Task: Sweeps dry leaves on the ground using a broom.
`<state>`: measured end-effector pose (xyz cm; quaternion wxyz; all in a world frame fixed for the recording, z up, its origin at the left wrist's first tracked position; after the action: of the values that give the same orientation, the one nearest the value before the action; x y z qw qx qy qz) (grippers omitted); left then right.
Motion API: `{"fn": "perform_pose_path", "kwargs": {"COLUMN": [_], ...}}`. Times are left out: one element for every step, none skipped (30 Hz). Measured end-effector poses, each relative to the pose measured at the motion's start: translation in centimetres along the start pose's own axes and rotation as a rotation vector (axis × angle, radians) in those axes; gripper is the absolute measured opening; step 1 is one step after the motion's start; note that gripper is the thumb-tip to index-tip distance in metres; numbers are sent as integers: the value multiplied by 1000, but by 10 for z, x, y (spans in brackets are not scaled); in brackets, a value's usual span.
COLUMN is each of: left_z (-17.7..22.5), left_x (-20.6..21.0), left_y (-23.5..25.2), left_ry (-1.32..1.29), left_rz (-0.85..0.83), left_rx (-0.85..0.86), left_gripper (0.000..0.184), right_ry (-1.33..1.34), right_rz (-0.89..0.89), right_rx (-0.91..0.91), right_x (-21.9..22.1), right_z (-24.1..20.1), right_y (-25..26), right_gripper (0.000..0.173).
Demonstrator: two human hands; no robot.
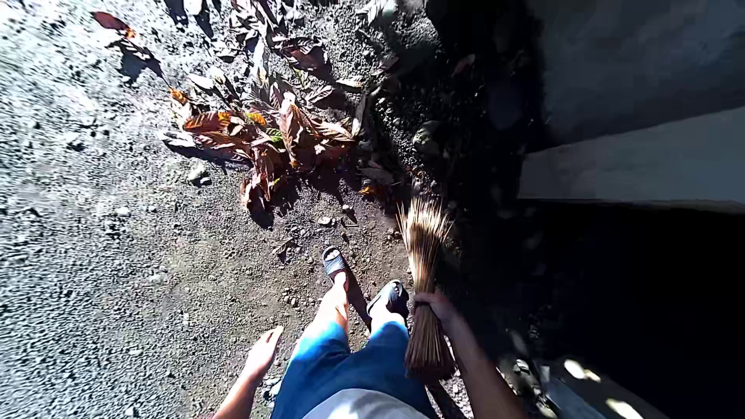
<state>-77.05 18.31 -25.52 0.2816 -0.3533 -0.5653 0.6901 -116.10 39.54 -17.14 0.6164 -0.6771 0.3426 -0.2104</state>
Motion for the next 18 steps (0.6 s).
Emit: {"fn": "perform_pose_path", "kwargs": {"left_z": [1, 2, 3, 3, 3, 3, 3, 3, 4, 5, 5, 4, 4, 4, 6, 7, 7, 8], "left_x": [3, 6, 7, 9, 8, 6, 2, -3, -7, -11, -15, -18, -19, -18, -16, -13, -8, -4], "left_y": [0, 0, 1, 1, 1, -1, -2, -3, -3, -2, 0, 2, 4, 4, 3, 2, 1, 0], "left_ry": [9, 21, 28, 26, 22, 14, 6, -2, -17, -25, -29, -29, -35, -47, -63, -75, -77, -64], "left_rz": [-7, -13, -20, -26, -25, -17, -7, 0, 11, 22, 30, 38, 43, 44, 42, 32, 15, 4], "left_rx": [3, 5, 6, 7, 9, 15, 12, 5, -2, -6, -8, -10, -16, -14, -7, -3, -2, 0], "left_gripper": [52, 52, 52, 51, 51, 50, 51, 51, 52, 52, 52, 52, 53, 54, 54, 53, 53, 52], "right_ry": [14, 0, -33, -75, -111, -134, -154, -175, -199, -202, -185, -170, -163, -177, -227, -322, -419, -528], "right_rz": [-12, -53, -151, -242, -306, -385, -437, -479, -514, -521, -493, -438, -345, -224, -87, 34, 112, 148], "right_rx": [6, 2, -8, -32, -60, -88, -117, -148, -167, -174, -175, -168, -155, -138, -122, -96, -55, -19], "right_x": [18, 43, 72, 100, 123, 138, 143, 140, 129, 114, 95, 73, 51, 31, 15, 4, -1, -1], "right_z": [-11, -26, -43, -58, -70, -76, -78, -75, -70, -63, -55, -47, -42, -39, -41, -46, -52, -56], "right_y": [19, 33, 40, 40, 36, 29, 20, 10, -3, -16, -29, -39, -46, -49, -47, -38, -23, -2], "right_gripper": [49, 33, 27, 28, 28, 41, 57, 78, 95, 102, 104, 103, 99, 95, 94, 98, 105, 113]}}
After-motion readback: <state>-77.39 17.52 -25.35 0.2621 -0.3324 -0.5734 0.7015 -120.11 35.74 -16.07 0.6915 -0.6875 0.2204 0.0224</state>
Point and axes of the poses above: each hand's wrist, its own y-axis towards the middle knuckle, its own x-axis out of the palm, z = x × y, the point moved 8 cm from there along y, towards the middle knuckle, and after that the axes turned 8 degrees about -y, right-handed, at the moved point
